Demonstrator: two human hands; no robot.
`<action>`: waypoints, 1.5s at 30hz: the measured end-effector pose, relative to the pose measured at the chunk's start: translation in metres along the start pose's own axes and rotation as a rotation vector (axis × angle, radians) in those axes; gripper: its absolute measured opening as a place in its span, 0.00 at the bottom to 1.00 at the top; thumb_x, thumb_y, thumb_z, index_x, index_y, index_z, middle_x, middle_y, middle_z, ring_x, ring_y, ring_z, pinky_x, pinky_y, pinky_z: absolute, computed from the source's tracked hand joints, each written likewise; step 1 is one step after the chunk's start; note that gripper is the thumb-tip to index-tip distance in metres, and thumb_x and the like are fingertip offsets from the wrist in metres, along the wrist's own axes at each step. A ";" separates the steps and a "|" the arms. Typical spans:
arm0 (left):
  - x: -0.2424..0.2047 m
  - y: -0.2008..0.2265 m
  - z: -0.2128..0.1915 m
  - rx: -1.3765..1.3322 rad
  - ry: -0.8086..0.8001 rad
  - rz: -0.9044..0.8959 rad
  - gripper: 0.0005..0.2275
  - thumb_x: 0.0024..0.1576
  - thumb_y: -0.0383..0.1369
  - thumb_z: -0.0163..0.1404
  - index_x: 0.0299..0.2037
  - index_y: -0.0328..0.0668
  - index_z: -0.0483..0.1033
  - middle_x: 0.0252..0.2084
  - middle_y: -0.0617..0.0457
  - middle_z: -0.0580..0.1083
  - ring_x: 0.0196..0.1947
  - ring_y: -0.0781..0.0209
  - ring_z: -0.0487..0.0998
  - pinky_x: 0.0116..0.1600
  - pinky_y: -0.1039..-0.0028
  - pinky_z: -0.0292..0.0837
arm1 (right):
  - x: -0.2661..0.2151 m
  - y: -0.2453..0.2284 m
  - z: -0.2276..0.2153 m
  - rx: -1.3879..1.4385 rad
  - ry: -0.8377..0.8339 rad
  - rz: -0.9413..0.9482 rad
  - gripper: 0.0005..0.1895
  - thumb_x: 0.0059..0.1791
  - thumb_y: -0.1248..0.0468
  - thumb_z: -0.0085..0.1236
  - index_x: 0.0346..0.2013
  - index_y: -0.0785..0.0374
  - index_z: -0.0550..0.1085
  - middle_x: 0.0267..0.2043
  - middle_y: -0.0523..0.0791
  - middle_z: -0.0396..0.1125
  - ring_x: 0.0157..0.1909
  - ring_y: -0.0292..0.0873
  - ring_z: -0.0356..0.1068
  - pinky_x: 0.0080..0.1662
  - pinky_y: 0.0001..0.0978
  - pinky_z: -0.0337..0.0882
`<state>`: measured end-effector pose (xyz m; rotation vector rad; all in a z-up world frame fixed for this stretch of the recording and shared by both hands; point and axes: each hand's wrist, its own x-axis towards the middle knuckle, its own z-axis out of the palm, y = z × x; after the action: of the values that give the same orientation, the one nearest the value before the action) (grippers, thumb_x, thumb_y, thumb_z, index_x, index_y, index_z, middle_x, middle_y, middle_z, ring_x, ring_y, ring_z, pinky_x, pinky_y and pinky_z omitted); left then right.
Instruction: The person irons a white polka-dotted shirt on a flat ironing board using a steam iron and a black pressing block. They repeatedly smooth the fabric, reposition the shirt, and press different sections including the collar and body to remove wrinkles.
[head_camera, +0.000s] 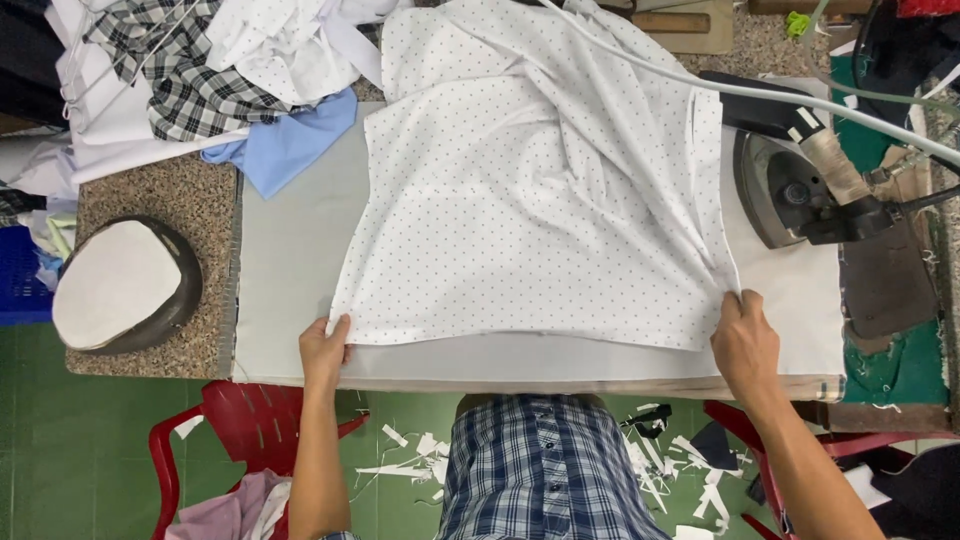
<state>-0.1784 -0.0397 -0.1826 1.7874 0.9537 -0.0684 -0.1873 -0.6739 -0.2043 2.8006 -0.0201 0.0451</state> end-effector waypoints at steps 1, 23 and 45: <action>-0.007 0.004 -0.002 0.000 0.002 -0.001 0.09 0.61 0.31 0.54 0.38 0.28 0.77 0.16 0.44 0.68 0.09 0.62 0.67 0.12 0.74 0.62 | -0.006 0.001 -0.001 0.001 0.000 -0.002 0.25 0.41 0.63 0.67 0.54 0.58 0.77 0.52 0.45 0.67 0.43 0.39 0.79 0.41 0.19 0.80; 0.053 0.101 0.124 0.927 -0.210 0.780 0.24 0.70 0.46 0.30 0.71 0.42 0.60 0.74 0.41 0.56 0.75 0.44 0.52 0.76 0.50 0.39 | 0.151 -0.160 -0.022 0.503 -0.056 -0.381 0.31 0.60 0.45 0.26 0.76 0.50 0.52 0.76 0.41 0.54 0.78 0.45 0.45 0.74 0.53 0.42; -0.006 0.002 0.055 1.006 -0.225 0.651 0.31 0.66 0.47 0.34 0.76 0.40 0.46 0.79 0.37 0.43 0.78 0.40 0.39 0.75 0.45 0.25 | 0.019 -0.084 0.051 0.492 0.134 -0.350 0.38 0.55 0.34 0.24 0.76 0.45 0.54 0.81 0.41 0.44 0.81 0.47 0.38 0.75 0.55 0.36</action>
<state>-0.1607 -0.0885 -0.2028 2.8529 0.0857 -0.3760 -0.1656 -0.6122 -0.2793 3.2321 0.5876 0.1731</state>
